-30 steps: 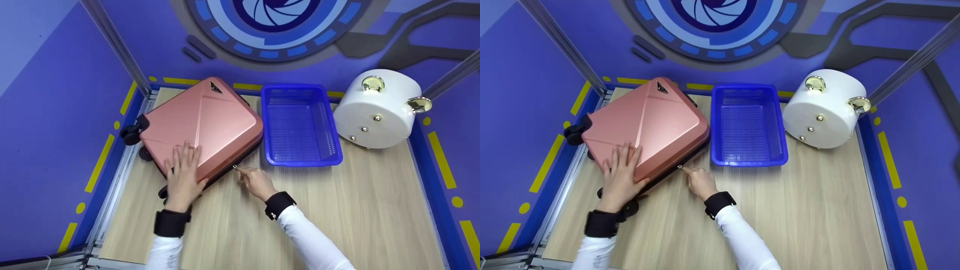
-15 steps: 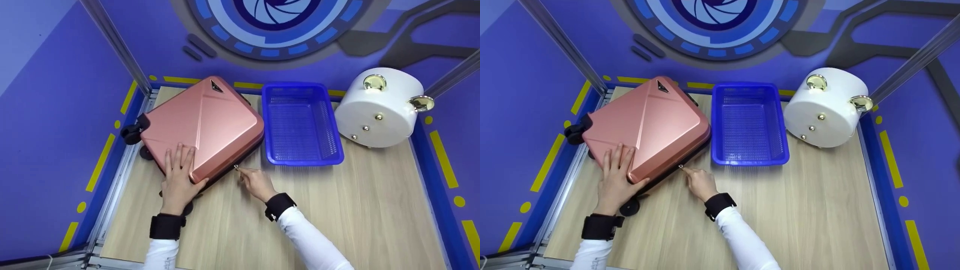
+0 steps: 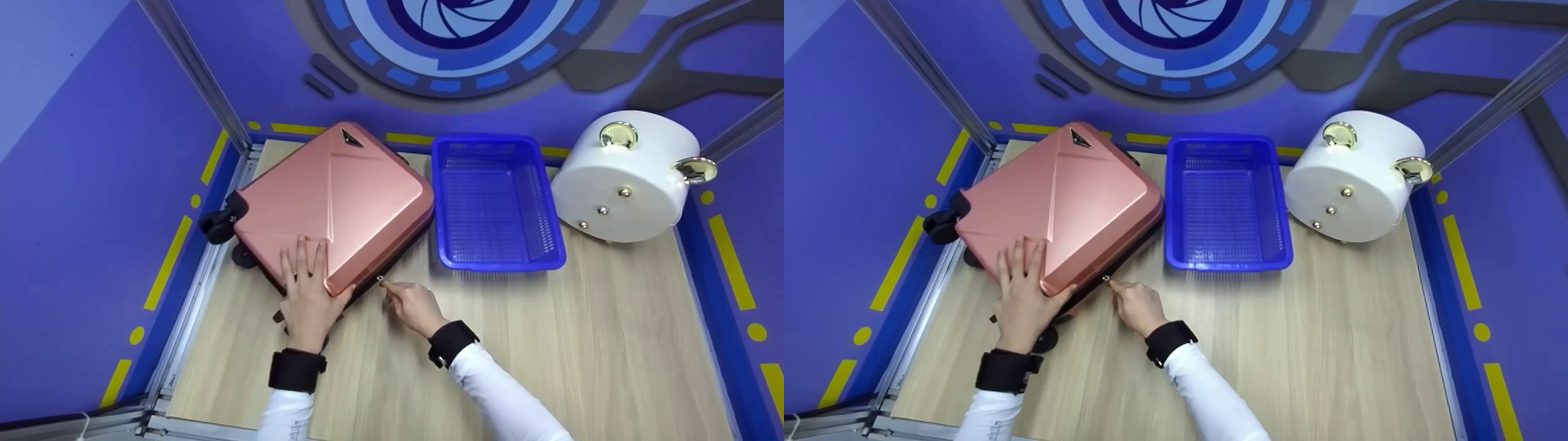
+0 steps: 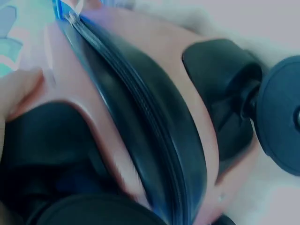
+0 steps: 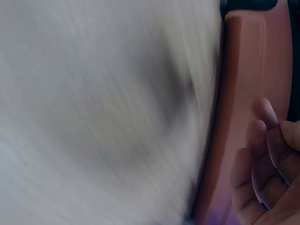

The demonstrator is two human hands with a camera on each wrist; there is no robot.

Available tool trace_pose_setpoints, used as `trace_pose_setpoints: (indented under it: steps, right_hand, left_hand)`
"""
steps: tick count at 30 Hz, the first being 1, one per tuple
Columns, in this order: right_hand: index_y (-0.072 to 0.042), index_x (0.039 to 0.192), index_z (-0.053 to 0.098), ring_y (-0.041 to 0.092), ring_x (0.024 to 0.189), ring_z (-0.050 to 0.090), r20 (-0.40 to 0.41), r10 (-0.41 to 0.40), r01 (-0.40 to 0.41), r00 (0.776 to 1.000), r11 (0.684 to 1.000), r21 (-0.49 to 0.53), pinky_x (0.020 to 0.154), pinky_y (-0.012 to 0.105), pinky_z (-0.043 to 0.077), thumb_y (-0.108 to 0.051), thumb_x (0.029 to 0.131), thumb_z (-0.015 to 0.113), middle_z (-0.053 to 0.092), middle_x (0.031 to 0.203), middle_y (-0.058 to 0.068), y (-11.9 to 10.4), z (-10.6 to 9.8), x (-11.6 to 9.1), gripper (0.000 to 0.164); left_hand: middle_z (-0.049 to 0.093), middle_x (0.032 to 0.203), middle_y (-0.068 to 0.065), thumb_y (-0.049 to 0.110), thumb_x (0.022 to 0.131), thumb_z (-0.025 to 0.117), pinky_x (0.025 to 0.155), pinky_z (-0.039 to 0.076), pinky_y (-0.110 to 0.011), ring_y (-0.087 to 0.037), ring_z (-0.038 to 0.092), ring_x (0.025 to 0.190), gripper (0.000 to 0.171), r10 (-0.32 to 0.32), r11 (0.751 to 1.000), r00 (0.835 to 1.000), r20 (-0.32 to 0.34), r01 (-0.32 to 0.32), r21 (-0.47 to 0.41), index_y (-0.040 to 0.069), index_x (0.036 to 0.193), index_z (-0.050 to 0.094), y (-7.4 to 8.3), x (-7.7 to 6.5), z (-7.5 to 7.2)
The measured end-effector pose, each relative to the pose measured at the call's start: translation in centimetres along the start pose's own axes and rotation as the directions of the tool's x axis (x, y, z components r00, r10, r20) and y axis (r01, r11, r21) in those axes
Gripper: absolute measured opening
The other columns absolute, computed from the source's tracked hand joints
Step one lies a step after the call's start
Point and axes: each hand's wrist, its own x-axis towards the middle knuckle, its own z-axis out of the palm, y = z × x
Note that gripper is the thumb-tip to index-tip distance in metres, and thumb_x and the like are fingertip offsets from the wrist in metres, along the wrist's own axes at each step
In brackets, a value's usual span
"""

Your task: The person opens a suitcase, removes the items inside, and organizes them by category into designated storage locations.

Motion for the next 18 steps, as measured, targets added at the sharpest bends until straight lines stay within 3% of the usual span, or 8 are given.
trace_pose_setpoints:
  steps: [6, 11, 14, 18]
  right_hand:
    - [-0.009, 0.126, 0.074, 0.019, 0.078, 0.075, -0.010, 0.013, -0.013, 1.000, 1.000, -0.017, 0.069, 0.041, 0.061, -0.005, 0.098, 0.064, 0.077, 0.086, -0.002, -0.1, 0.1, -0.4, 0.030]
    - [-0.008, 0.128, 0.074, 0.022, 0.079, 0.075, -0.008, 0.013, -0.013, 1.000, 1.000, -0.011, 0.068, 0.042, 0.061, -0.003, 0.097, 0.064, 0.077, 0.087, 0.000, 0.2, -0.1, -0.7, 0.032]
    - [-0.008, 0.128, 0.074, 0.022, 0.078, 0.075, -0.020, 0.007, -0.008, 1.000, 1.000, -0.016, 0.068, 0.042, 0.061, -0.003, 0.096, 0.065, 0.077, 0.087, 0.000, 0.3, -0.1, -0.9, 0.033]
    - [-0.010, 0.127, 0.075, 0.021, 0.076, 0.075, -0.037, -0.009, 0.008, 0.999, 1.000, -0.028, 0.067, 0.041, 0.061, -0.002, 0.095, 0.067, 0.076, 0.086, 0.000, 0.5, 0.0, -1.1, 0.033]
  left_hand:
    - [0.019, 0.171, -0.016, 0.056, 0.073, 0.090, 0.049, 0.058, -0.049, -0.052, 0.015, 0.154, 0.112, -0.095, 0.994, 0.994, -0.051, 0.098, 0.055, 0.019, 0.163, 0.036, 4.0, 0.0, 1.3]
    - [0.019, 0.169, -0.024, 0.054, 0.076, 0.088, 0.049, 0.059, -0.046, -0.058, 0.015, 0.151, 0.110, -0.110, 0.987, 0.991, -0.071, 0.118, 0.112, 0.010, 0.162, 0.035, 5.8, 0.0, 2.1]
    - [0.016, 0.170, -0.026, 0.053, 0.080, 0.085, 0.050, 0.059, -0.046, -0.060, 0.013, 0.151, 0.108, -0.092, 0.990, 0.996, -0.017, 0.093, 0.109, 0.008, 0.163, 0.032, 5.7, 0.0, 1.6]
    - [0.011, 0.172, -0.021, 0.054, 0.093, 0.070, 0.056, 0.060, -0.051, -0.055, 0.006, 0.154, 0.092, -0.057, 0.998, 0.986, 0.154, 0.061, -0.016, 0.011, 0.164, 0.031, 4.0, 0.0, -0.8]
